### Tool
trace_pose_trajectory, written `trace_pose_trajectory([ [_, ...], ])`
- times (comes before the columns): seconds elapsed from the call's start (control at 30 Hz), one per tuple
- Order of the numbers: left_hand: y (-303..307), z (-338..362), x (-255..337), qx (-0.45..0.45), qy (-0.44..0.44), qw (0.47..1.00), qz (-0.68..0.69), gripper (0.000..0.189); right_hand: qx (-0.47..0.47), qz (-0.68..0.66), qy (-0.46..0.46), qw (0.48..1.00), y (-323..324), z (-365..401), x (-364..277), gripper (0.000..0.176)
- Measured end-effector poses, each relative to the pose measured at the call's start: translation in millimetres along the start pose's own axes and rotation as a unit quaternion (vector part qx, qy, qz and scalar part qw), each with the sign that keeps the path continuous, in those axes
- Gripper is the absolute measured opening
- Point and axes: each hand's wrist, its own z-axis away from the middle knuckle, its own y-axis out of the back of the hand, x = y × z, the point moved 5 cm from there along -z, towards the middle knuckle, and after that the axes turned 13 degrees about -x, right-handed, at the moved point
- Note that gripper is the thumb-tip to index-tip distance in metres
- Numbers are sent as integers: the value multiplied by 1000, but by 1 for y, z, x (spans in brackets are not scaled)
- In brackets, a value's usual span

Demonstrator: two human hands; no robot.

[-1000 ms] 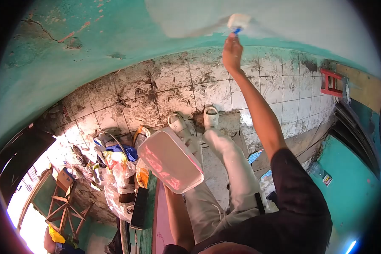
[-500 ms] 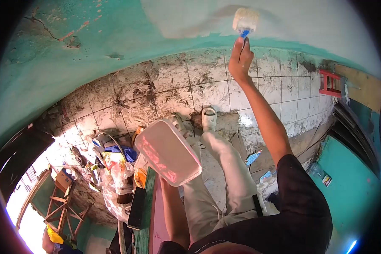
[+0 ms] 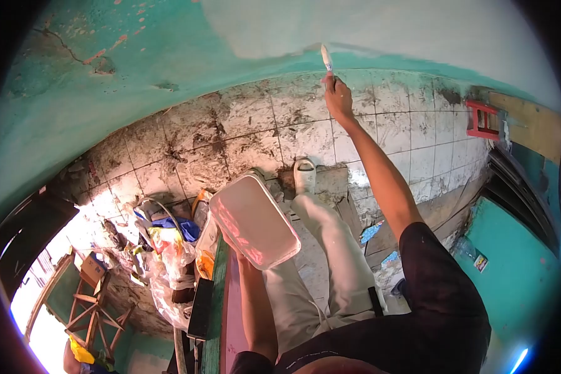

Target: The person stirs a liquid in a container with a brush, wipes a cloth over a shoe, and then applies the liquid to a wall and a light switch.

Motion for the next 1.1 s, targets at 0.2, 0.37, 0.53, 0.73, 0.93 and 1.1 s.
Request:
trace_pose_trajectory([
  [0.2, 5, -5, 3, 0, 12, 1000, -6, 70, 200, 101, 110, 968, 30, 11, -45, 40],
  [0.37, 17, -6, 7, 7, 20, 1000, -14, 71, 53, 205, 4, 977, -27, -45, -5, 45],
  [0.53, 20, -16, -7, -1, 36, 999, -3, 71, -59, 199, -20, 978, -46, -76, 61, 46],
  [0.73, 15, -30, -16, -15, 36, 999, 12, 72, 19, 132, 97, 986, 30, 15, -77, 33],
  [0.93, 30, -19, -3, 1, 26, 1000, 1, 72, 91, 128, 45, 987, -19, -23, -50, 43],
  [1.1, 38, -10, 14, 11, 22, 1000, -16, 73, -68, 157, -81, 982, -101, -67, 45, 49],
])
